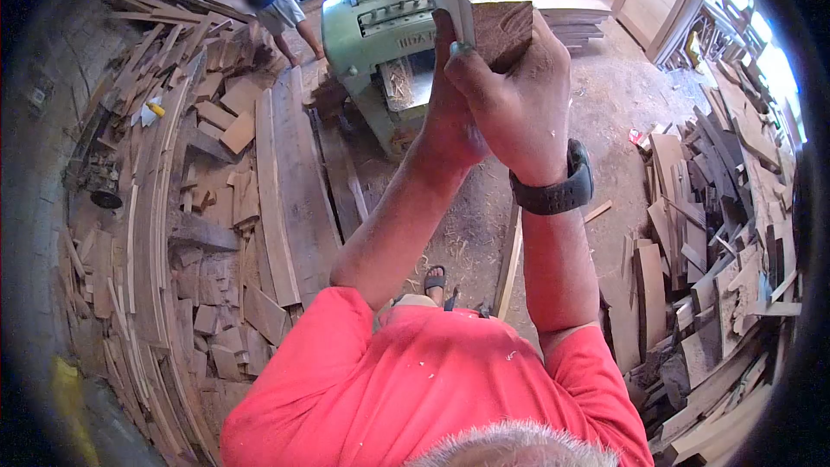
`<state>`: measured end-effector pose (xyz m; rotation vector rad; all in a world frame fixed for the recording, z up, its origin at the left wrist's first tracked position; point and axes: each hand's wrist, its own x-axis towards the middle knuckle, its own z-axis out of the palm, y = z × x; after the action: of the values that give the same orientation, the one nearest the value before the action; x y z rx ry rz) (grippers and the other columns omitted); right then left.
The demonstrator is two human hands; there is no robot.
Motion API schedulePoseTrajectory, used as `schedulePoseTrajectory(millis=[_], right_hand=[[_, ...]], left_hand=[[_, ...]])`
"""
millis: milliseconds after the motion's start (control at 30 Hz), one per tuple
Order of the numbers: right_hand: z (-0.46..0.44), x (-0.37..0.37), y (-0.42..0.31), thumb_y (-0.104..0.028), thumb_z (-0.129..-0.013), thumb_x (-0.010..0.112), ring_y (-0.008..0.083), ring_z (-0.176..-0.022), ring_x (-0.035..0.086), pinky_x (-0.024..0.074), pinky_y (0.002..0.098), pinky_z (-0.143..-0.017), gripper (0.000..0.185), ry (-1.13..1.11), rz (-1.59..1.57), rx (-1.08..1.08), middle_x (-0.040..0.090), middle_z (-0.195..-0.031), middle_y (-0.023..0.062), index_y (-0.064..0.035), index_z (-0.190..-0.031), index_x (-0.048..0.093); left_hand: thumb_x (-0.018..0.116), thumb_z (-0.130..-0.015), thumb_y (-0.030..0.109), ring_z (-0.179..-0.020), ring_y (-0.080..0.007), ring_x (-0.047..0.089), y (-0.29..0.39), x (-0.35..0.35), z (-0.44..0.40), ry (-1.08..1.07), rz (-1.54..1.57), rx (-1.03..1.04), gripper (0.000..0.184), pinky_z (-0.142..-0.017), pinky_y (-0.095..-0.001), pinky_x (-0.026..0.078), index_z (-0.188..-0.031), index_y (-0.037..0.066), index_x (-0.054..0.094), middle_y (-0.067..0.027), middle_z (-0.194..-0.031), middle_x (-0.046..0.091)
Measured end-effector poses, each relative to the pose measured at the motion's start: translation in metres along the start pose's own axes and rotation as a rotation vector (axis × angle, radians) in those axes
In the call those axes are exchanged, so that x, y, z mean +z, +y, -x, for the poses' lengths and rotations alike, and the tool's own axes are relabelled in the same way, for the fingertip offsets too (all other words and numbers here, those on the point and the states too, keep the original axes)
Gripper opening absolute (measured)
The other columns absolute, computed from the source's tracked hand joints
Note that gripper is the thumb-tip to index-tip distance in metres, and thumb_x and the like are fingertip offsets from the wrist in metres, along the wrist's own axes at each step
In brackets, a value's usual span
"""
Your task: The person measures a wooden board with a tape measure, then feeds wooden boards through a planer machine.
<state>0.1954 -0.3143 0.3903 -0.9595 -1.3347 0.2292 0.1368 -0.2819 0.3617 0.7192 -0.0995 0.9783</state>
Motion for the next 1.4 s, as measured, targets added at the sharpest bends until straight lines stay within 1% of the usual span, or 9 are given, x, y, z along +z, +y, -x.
schedulePoseTrajectory(millis=[167,267,567,700,800,1000,1167,1200,1400], right_hand=[[0.002,-0.003,-0.004,-0.013,-0.067,0.069,0.0310,-0.094,0.068,0.0523,0.0359,-0.085,0.060,-0.046,-0.047,0.043,0.067,-0.100,0.0226,0.0062,-0.122,0.054],[0.006,-0.004,0.003,-0.011,-0.073,0.064,0.0138,-0.089,0.062,0.0496,0.0291,-0.080,0.040,-0.018,0.011,-0.039,0.068,-0.097,0.0114,0.0065,-0.110,0.060],[0.058,-0.024,0.035,-0.009,-0.075,0.067,0.0202,-0.109,0.057,0.0453,0.0329,-0.094,0.063,-0.124,-0.031,0.152,0.060,-0.119,0.0176,0.0075,-0.131,0.044],[0.119,-0.034,0.071,-0.003,-0.074,0.066,0.0200,-0.120,0.053,0.0417,0.0327,-0.101,0.076,-0.198,-0.021,0.371,0.055,-0.131,0.0184,0.0074,-0.142,0.034],[0.155,-0.036,0.092,0.004,-0.070,0.060,0.0203,-0.122,0.051,0.0393,0.0334,-0.103,0.077,-0.183,-0.126,0.453,0.053,-0.134,0.0153,0.0052,-0.143,0.034],[0.247,-0.053,0.173,0.003,-0.069,0.055,0.0206,-0.120,0.052,0.0405,0.0325,-0.102,0.078,-0.170,-0.045,0.454,0.054,-0.132,0.0132,0.0042,-0.144,0.034],[0.314,-0.096,0.163,-0.006,-0.073,0.063,0.0207,-0.119,0.053,0.0419,0.0339,-0.100,0.074,-0.137,-0.107,0.688,0.055,-0.131,0.0141,0.0049,-0.142,0.037],[0.329,-0.107,0.158,-0.006,-0.073,0.063,0.0207,-0.119,0.053,0.0419,0.0339,-0.100,0.074,-0.137,-0.106,0.692,0.055,-0.131,0.0141,0.0049,-0.142,0.037],[0.356,-0.138,0.095,-0.011,-0.079,0.064,0.0373,-0.125,0.052,0.0447,0.0437,-0.101,0.071,-0.247,0.317,0.456,0.048,-0.138,0.0268,-0.0038,-0.144,0.037]], left_hand=[[0.036,-0.093,0.068,-0.120,-0.0227,0.054,0.000,-0.003,0.003,0.022,0.000,0.007,0.075,-0.105,-0.0384,0.039,-0.141,0.011,0.041,-0.0077,-0.130,0.056],[0.036,-0.093,0.068,-0.121,-0.0227,0.053,-0.002,-0.007,0.004,0.035,0.007,0.003,0.075,-0.105,-0.0386,0.039,-0.141,0.011,0.041,-0.0077,-0.130,0.056],[0.044,-0.090,0.068,-0.126,-0.0262,0.048,-0.015,-0.092,-0.007,0.171,-0.063,-0.060,0.080,-0.108,-0.0417,0.036,-0.144,0.010,0.035,-0.0087,-0.141,0.047],[0.049,-0.077,0.081,-0.135,-0.0279,0.037,-0.001,-0.139,-0.020,0.532,-0.306,-0.165,0.098,-0.112,-0.0480,0.021,-0.142,0.007,0.040,-0.0140,-0.142,0.045],[0.062,-0.075,0.075,-0.104,-0.0201,0.060,0.000,-0.195,-0.058,0.617,-0.582,-0.104,0.085,-0.089,-0.0394,0.049,-0.120,0.004,0.059,-0.0096,-0.114,0.063],[0.084,-0.069,0.048,-0.116,-0.0323,0.053,-0.024,-0.199,-0.097,0.685,-0.844,-0.076,0.100,-0.087,-0.0462,0.052,-0.133,-0.009,0.034,-0.0279,-0.130,0.047],[0.083,-0.064,0.051,-0.144,-0.0338,0.021,-0.063,-0.253,-0.111,0.783,-1.034,-0.200,0.132,-0.118,-0.0315,0.018,-0.145,-0.016,0.004,-0.0336,-0.152,0.017],[0.082,-0.064,0.051,-0.135,-0.0366,0.038,-0.070,-0.250,-0.107,0.858,-1.133,-0.129,0.120,-0.112,-0.0352,0.033,-0.141,-0.016,0.019,-0.0342,-0.144,0.034],[0.080,-0.068,0.034,-0.096,-0.0337,0.064,-0.088,-0.277,-0.088,0.883,-1.355,-0.121,0.073,-0.085,-0.0399,0.052,-0.116,-0.008,0.045,-0.0247,-0.105,0.063]])
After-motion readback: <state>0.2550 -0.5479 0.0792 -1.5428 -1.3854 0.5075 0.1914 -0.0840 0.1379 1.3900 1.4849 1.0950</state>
